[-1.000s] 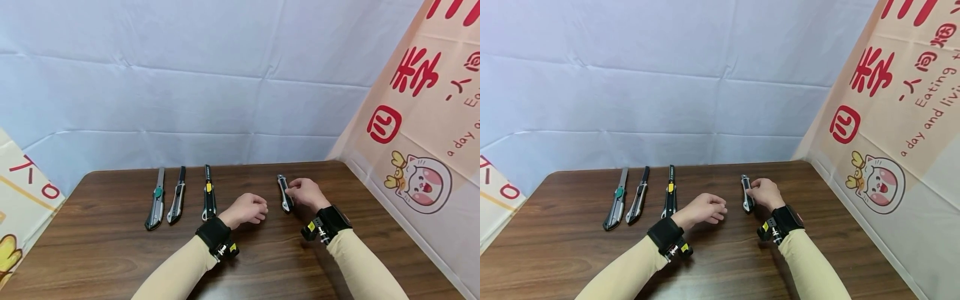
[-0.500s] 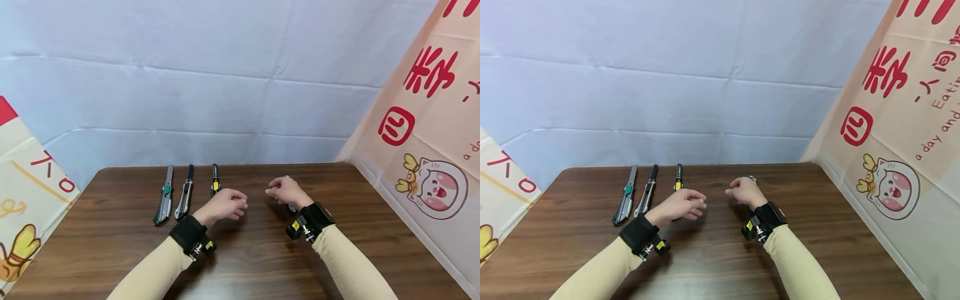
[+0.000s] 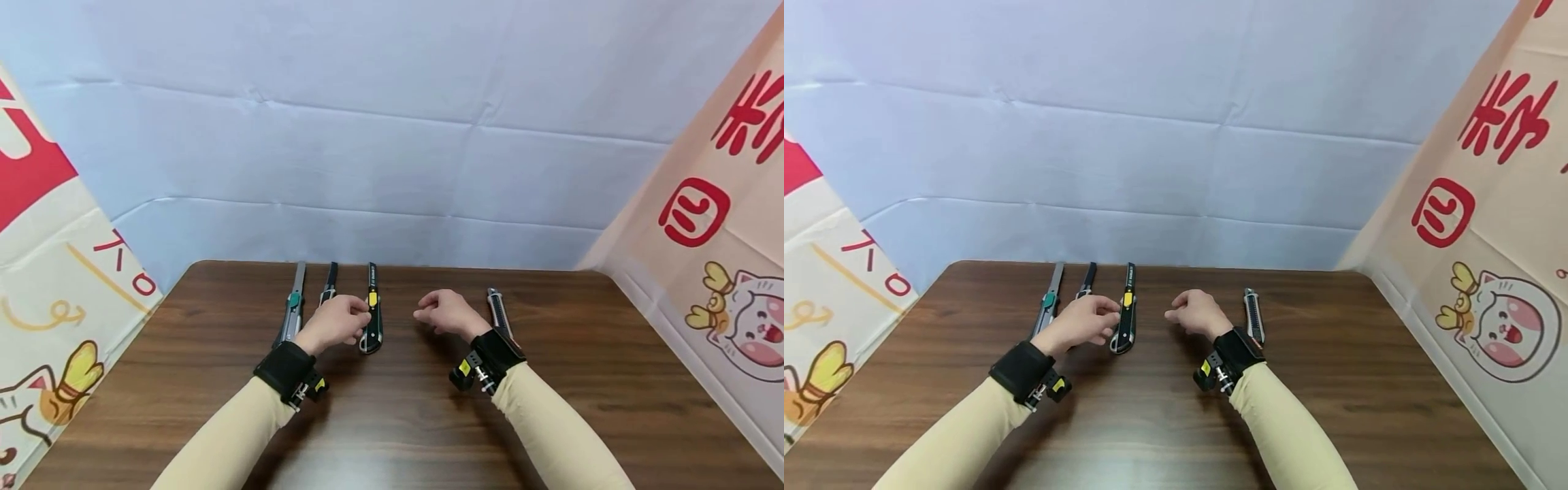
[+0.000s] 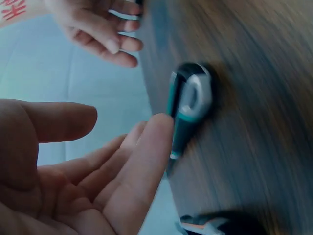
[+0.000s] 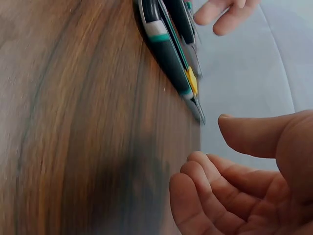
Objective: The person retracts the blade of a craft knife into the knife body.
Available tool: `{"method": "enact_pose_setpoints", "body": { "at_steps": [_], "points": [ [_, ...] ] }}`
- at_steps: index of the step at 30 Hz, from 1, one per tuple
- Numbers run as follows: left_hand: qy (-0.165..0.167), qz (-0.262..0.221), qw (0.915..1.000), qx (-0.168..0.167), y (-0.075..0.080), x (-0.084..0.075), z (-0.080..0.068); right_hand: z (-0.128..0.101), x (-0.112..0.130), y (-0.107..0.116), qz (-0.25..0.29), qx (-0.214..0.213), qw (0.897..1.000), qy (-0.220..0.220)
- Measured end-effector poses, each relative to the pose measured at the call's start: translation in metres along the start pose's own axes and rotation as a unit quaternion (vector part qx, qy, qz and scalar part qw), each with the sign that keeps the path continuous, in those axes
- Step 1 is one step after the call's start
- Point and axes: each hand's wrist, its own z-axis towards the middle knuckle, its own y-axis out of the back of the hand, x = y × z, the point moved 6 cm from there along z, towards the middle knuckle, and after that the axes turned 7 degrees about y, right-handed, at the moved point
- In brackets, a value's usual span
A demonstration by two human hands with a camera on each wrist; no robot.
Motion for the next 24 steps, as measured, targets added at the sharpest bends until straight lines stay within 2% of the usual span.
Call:
{"method": "enact_pose_setpoints", "body": {
  "at_steps": [3,7,10,17,21,24],
  "points": [
    [0.0,0.085,0.996,-0.028,-0.002,-0.001,0.003,0.002,0.004,-0.005,-0.005,0.005,1.0,0.001],
    [0.01,0.19,0.9799,-0.06,-0.008,-0.005,0.009,0.005,0.007,-0.011,-0.007,0.011,1.0,0.0],
    [0.028,0.242,0.9678,-0.065,-0.016,-0.008,0.014,0.007,0.009,-0.014,-0.005,0.011,1.0,-0.002],
    [0.073,0.32,0.94,-0.093,-0.03,-0.014,0.02,0.007,0.009,-0.014,-0.003,0.014,1.0,-0.005],
    [0.088,0.34,0.9311,-0.098,-0.035,-0.015,0.023,0.005,0.009,-0.015,0.004,0.021,1.0,-0.009],
    [0.097,0.341,0.9295,-0.101,-0.037,-0.014,0.026,0.005,0.008,-0.016,0.009,0.022,1.0,-0.012]
  ]
}}
